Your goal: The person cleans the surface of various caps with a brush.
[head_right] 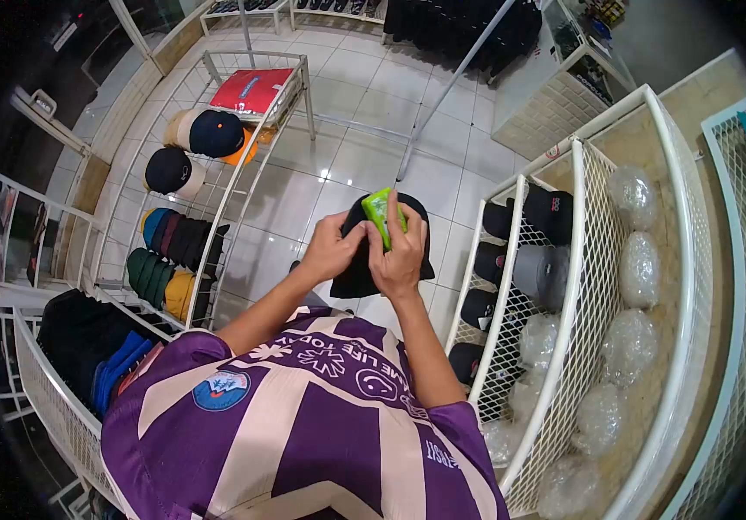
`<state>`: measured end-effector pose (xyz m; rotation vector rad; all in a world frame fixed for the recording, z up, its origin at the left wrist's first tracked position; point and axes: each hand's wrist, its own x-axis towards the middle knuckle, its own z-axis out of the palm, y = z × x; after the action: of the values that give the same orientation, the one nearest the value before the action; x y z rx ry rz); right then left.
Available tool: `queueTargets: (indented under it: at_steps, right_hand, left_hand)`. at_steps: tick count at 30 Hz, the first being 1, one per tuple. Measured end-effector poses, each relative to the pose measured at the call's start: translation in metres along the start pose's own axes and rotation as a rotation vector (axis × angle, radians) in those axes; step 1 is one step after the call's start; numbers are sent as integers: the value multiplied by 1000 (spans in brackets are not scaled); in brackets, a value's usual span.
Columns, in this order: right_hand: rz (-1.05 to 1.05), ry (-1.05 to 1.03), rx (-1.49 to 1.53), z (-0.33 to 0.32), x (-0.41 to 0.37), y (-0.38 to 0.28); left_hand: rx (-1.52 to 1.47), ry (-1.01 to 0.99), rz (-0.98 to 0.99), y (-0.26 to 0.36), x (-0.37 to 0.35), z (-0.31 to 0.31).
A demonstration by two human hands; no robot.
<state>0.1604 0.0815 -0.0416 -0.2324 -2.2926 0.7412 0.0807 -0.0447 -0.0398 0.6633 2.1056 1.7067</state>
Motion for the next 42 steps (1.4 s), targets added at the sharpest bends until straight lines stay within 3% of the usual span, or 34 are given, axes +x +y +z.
queueTargets:
  at_steps: [1, 3, 4, 7, 9, 12, 13, 15, 18, 19, 21, 22, 26, 27, 31, 33, 38, 41, 42]
  right_hand:
    - [-5, -3, 4, -4, 4, 7]
    - [-31, 7, -291, -14, 17, 24]
    - [91, 62, -286, -12, 21, 26]
    - [-2, 69, -132, 13, 16, 8]
    - [12, -83, 108, 19, 11, -7]
    - [-21, -23, -180, 14, 28, 25]
    - [97, 33, -139, 17, 33, 26]
    - [62, 99, -227, 27, 37, 18]
    - [-50, -14, 70, 50, 35, -8]
    - [-51, -9, 65, 51, 41, -2]
    - [147, -49, -266, 50, 60, 17]
    - [231, 24, -258, 58, 66, 20]
    - [-7, 64, -260, 97, 76, -14]
    - [62, -27, -117, 108, 77, -24]
    - [194, 201, -395, 127, 101, -17]
    - [235, 292, -354, 132, 114, -25]
    - [97, 135, -372, 163, 125, -54]
    - [280, 234, -579, 160, 120, -30]
    - [483, 299, -475, 159, 121, -32]
  left_hand:
    - [0, 7, 0, -3, 0, -1]
    - [-24, 10, 60, -5, -3, -7]
    - [36, -20, -35, -3, -4, -9]
    - [88, -12, -57, 11, -1, -16]
    - [17, 46, 12, -25, 8, -19]
    - [24, 78, -10, -11, 9, -32]
    - [59, 101, 3, -8, 9, -32]
    - [59, 116, 45, -7, 20, -35]
    - [135, -3, -133, -6, 29, -47]
    - [104, 19, -99, -19, 34, -51]
    - [45, 58, -24, -30, 50, -65]
    - [82, 34, -61, -21, 53, -74]
    - [6, 25, -32, -32, 93, -105]
    - [84, 1, -24, -24, 102, -117]
    - [95, -19, 37, -30, 135, -145]
    - [68, -42, 66, -38, 152, -154]
    - [48, -159, 122, -35, 181, -181]
    - [140, -362, 41, -36, 190, -195]
    - [148, -361, 26, -41, 191, -195]
